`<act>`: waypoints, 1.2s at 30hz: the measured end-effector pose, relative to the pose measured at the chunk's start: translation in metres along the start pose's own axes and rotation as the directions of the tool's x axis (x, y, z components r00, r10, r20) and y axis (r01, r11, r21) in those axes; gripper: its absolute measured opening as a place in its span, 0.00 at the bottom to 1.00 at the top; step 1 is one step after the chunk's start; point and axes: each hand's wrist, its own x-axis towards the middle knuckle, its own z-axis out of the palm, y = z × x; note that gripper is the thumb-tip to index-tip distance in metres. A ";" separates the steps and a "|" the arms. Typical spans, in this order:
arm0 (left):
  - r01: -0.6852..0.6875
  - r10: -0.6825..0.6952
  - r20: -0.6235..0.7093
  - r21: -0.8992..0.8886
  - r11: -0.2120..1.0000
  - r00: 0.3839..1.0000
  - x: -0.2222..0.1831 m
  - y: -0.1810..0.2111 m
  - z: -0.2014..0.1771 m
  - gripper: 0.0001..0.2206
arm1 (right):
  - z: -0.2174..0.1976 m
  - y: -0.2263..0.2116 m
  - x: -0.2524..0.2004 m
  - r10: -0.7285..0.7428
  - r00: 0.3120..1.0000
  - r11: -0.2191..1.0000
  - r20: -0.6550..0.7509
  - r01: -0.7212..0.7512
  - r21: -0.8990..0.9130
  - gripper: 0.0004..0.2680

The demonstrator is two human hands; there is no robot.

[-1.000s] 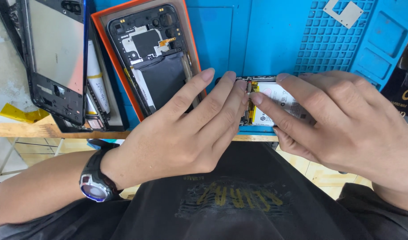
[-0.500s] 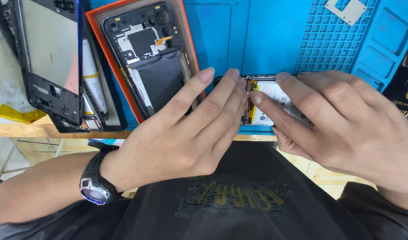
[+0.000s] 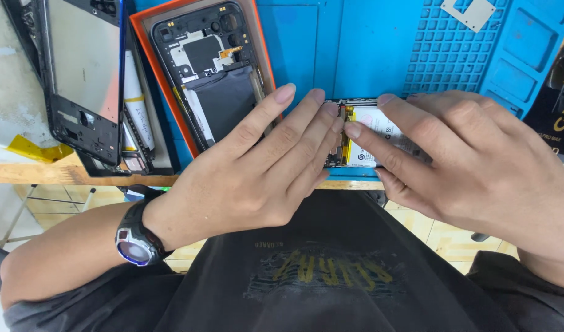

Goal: Repairing a smartphone by installing a new battery and assembling internal components

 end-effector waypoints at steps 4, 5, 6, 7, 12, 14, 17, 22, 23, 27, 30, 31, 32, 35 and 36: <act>0.027 -0.028 0.010 0.042 0.999 1.000 0.001 0.002 0.000 0.16 | 0.000 0.001 -0.001 -0.006 1.000 0.999 0.001 0.006 0.049 0.17; 0.028 -0.028 0.008 0.041 0.999 1.000 0.001 0.002 0.000 0.16 | -0.001 0.001 -0.002 -0.007 1.000 0.999 0.003 0.007 0.049 0.17; 0.028 -0.028 0.004 0.042 0.999 1.000 0.002 0.003 0.000 0.16 | -0.001 0.001 -0.003 -0.013 1.000 0.999 0.013 0.013 0.044 0.18; 0.027 -0.027 0.000 0.042 0.999 1.000 0.003 0.003 0.000 0.16 | -0.001 0.001 -0.005 -0.019 1.000 0.999 0.024 0.018 0.040 0.19; -0.035 0.032 0.039 0.081 0.996 0.999 0.008 0.004 -0.003 0.17 | -0.002 0.003 -0.004 -0.005 1.000 0.993 -0.029 0.009 0.115 0.15; -0.081 0.075 0.050 0.113 0.990 0.996 0.008 0.005 -0.004 0.17 | -0.002 0.003 -0.006 -0.004 1.000 0.990 -0.026 0.007 0.143 0.15; -0.101 0.093 0.070 0.121 0.988 0.993 0.008 0.005 -0.006 0.14 | -0.001 0.003 -0.008 -0.002 0.999 0.989 -0.036 0.007 0.151 0.14; -0.079 0.071 0.077 0.103 0.992 0.994 0.006 0.006 -0.006 0.15 | 0.000 0.001 -0.010 -0.002 1.000 0.993 -0.008 0.003 0.120 0.16; -0.078 0.070 0.075 0.104 0.991 0.995 0.006 0.007 -0.006 0.15 | 0.000 0.000 -0.010 -0.002 1.000 0.993 -0.008 0.003 0.117 0.16; -0.075 0.067 0.070 0.114 0.991 0.995 0.005 0.008 -0.004 0.13 | 0.000 -0.002 -0.011 0.018 1.000 0.991 -0.005 -0.017 0.135 0.17; -0.076 0.069 0.072 0.106 0.991 0.995 0.006 0.009 -0.004 0.12 | 0.000 -0.004 -0.011 0.057 0.998 0.985 -0.006 -0.055 0.163 0.17; -0.078 0.070 0.078 0.109 0.991 0.994 0.006 0.009 -0.005 0.12 | -0.001 -0.005 -0.012 0.082 0.996 0.980 -0.015 -0.078 0.183 0.16; -0.080 0.072 0.076 0.109 0.991 0.994 0.006 0.009 -0.005 0.12 | -0.001 -0.005 -0.012 0.084 0.996 0.980 -0.014 -0.080 0.182 0.16; -0.088 0.081 0.071 0.114 0.990 0.994 0.006 0.009 -0.005 0.12 | 0.000 -0.005 -0.012 0.104 0.994 0.969 -0.024 -0.096 0.229 0.16; -0.087 0.079 0.072 0.118 0.989 0.994 0.007 0.009 -0.005 0.12 | 0.000 -0.005 -0.012 0.116 0.993 0.955 -0.020 -0.106 0.276 0.16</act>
